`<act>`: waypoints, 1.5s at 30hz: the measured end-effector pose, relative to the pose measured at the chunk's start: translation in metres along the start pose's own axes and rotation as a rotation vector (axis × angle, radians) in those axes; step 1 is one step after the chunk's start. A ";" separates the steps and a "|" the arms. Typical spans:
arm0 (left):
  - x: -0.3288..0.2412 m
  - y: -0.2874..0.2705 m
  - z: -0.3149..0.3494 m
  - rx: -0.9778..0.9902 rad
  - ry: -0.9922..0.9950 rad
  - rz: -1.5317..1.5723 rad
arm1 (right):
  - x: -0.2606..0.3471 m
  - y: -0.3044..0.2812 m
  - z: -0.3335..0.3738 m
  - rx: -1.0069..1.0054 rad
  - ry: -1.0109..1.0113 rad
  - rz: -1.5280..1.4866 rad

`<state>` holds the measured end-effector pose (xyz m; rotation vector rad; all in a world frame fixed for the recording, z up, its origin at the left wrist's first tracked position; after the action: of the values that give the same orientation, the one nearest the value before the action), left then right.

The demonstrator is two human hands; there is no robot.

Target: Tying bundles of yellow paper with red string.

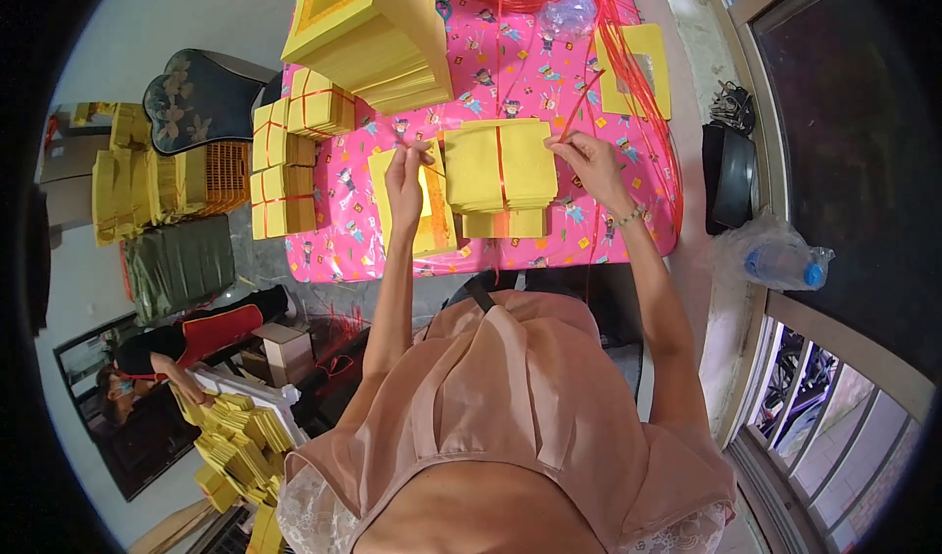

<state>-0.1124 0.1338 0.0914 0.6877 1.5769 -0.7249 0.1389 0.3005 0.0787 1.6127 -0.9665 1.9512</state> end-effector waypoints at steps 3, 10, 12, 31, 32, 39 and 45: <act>-0.042 0.043 -0.009 0.221 -0.024 -0.354 | 0.025 0.000 0.003 0.007 -0.043 0.084; -0.037 0.126 0.000 0.454 0.191 -0.616 | 0.079 0.001 0.012 -0.094 -0.333 0.334; -0.035 0.141 0.008 0.502 0.195 -0.670 | 0.089 -0.001 0.012 -0.148 -0.374 0.377; 0.003 0.147 0.003 0.524 -0.273 -0.291 | 0.043 -0.004 0.007 -0.071 -0.065 0.248; 0.006 0.146 0.002 0.524 -0.273 -0.292 | 0.045 -0.006 0.009 -0.108 -0.089 0.271; 0.011 0.143 -0.002 0.633 -0.431 0.173 | 0.062 0.017 0.039 -0.106 -0.330 0.411; -0.014 0.143 0.004 0.648 -0.128 -0.300 | 0.032 0.008 0.020 0.025 -0.130 0.255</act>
<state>0.0019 0.2201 0.0946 0.8526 1.3348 -1.5091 0.1390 0.2770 0.1094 1.7193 -1.2578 2.0489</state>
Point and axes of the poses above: each hand's wrist, its own z-axis away from the middle knuckle, its own y-axis out of the palm, x = y × z, the point moved 8 cm from there along -z, towards the middle knuckle, and after that the axes turned 1 degree about x, right-handed, at the moved point
